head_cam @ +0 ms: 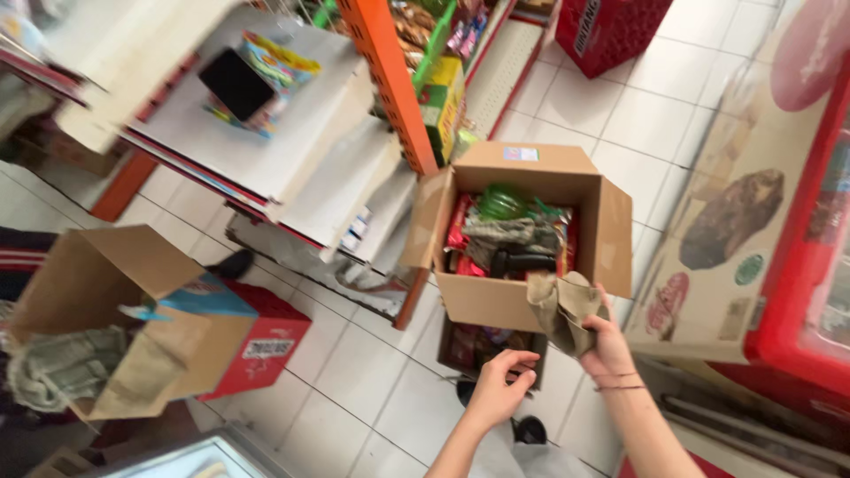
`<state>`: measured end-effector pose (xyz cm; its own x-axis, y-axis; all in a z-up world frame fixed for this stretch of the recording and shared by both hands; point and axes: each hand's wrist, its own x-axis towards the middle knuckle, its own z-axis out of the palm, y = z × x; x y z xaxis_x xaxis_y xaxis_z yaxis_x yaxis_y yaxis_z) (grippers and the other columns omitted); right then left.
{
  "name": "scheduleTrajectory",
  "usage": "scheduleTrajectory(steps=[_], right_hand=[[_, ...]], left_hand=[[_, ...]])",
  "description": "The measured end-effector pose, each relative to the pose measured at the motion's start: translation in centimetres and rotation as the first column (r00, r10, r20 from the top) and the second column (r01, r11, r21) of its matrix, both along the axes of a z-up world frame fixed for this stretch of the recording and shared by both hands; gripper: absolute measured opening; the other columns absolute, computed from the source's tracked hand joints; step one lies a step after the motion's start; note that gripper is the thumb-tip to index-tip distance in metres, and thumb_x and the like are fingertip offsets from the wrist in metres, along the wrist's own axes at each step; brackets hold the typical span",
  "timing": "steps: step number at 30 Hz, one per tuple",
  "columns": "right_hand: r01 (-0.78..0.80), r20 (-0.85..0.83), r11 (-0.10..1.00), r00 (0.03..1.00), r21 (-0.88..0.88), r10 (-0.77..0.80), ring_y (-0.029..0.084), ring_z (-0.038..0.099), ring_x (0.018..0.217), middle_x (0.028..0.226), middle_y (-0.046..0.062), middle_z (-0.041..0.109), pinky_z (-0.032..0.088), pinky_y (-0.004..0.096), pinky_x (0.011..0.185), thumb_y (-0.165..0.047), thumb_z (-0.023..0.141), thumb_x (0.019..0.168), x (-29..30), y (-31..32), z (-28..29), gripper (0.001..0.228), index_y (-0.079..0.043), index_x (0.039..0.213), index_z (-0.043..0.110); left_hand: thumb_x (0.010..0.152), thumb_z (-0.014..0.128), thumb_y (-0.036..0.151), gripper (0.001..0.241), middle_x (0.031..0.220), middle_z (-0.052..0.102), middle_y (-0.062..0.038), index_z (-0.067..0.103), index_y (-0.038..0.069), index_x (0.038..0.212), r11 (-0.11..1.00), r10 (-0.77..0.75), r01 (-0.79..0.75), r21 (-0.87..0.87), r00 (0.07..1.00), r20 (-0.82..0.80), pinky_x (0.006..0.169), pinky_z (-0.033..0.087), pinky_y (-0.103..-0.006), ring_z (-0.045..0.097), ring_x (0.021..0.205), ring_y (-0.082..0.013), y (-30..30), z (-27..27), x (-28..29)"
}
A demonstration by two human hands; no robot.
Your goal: The person unpacks a cardboard box containing snacks and cleaning supplies, then sprays a shelf with a green spray bottle and wipes it with a cloth. They repeat the wiping action on the same shelf area multiple times.
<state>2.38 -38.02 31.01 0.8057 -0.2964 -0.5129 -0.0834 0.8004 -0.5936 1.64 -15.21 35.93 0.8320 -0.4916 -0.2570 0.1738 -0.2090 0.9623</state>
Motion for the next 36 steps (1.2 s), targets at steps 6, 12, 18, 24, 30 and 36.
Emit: scheduleTrajectory(steps=[6,12,18,24,30,36], right_hand=[[-0.033,-0.123,0.986,0.992,-0.165,0.012,0.028,0.061,0.118,0.14,0.012,0.056,0.054,0.042,0.095,0.017,0.041,0.078,3.7,-0.7,0.4,0.089,-0.024,0.157,0.043],[0.012,-0.159,0.981,0.986,-0.194,-0.043,0.025,0.064,0.114,0.133,0.009,0.06,0.055,0.041,0.095,0.006,0.046,0.083,8.4,-2.0,-1.3,0.07,-0.019,0.149,0.049],[0.014,-0.266,0.945,0.958,-0.326,-0.106,0.018,0.066,0.095,0.105,0.002,0.069,0.056,0.034,0.084,-0.032,0.066,0.099,14.4,-6.0,-3.7,0.024,-0.014,0.114,0.069],[-0.356,-0.341,-0.033,0.86,-0.934,0.38,0.021,0.069,0.09,0.096,0.009,0.071,0.057,0.037,0.083,-0.039,0.081,0.086,26.7,-12.3,-3.7,0.042,-0.003,0.105,0.069],[-0.376,-0.71,-0.639,0.574,-0.671,0.407,0.037,0.069,0.095,0.114,0.014,0.066,0.058,0.049,0.079,-0.041,0.079,0.076,37.6,-15.6,-5.0,0.048,-0.016,0.116,0.072],[-0.37,-0.88,-0.825,0.381,-0.427,0.285,0.038,0.069,0.102,0.123,0.014,0.064,0.058,0.048,0.079,-0.032,0.083,0.072,41.0,-16.1,-9.4,0.075,-0.021,0.142,0.056]], left_hand=[[0.093,0.067,0.009,0.027,0.103,0.073,-0.004,0.07,0.004,0.119,0.995,0.082,-0.086,-0.043,0.992,-0.099,0.082,0.057,-0.028,0.069,0.091,-0.0114,1.1,-0.7,5.8],[0.095,0.067,0.01,0.026,0.103,0.072,-0.005,0.07,0.003,0.12,0.985,0.138,-0.147,-0.091,0.985,-0.1,0.084,0.056,-0.0278,0.068,0.091,-0.0119,-1.2,-4.1,10.3],[0.088,0.071,0.012,0.035,0.11,0.071,-0.01,0.068,0.005,0.122,0.947,0.307,-0.287,0.141,0.939,-0.151,0.083,0.057,-0.0339,0.07,0.091,-0.0178,-5.2,-12.7,13.2],[0.089,0.085,0.027,0.081,0.139,0.055,-0.031,0.04,-0.001,0.15,0.598,0.648,-0.608,0.522,0.75,0.132,0.106,0.045,-0.0463,0.057,0.124,-0.0419,-8.5,-17.8,15.2],[0.092,0.072,0.035,0.052,0.121,0.071,-0.027,0.06,0.001,0.13,0.496,0.751,-0.222,0.84,0.595,-0.286,0.097,0.054,-0.0471,0.068,0.112,-0.0394,-12.9,-19.3,18.2],[0.082,0.076,0.02,0.073,0.108,0.071,-0.028,0.037,-0.012,0.135,0.363,0.898,-0.334,0.87,0.373,-0.232,0.091,0.058,-0.0458,0.071,0.102,-0.0404,-14.5,-21.1,19.0]])
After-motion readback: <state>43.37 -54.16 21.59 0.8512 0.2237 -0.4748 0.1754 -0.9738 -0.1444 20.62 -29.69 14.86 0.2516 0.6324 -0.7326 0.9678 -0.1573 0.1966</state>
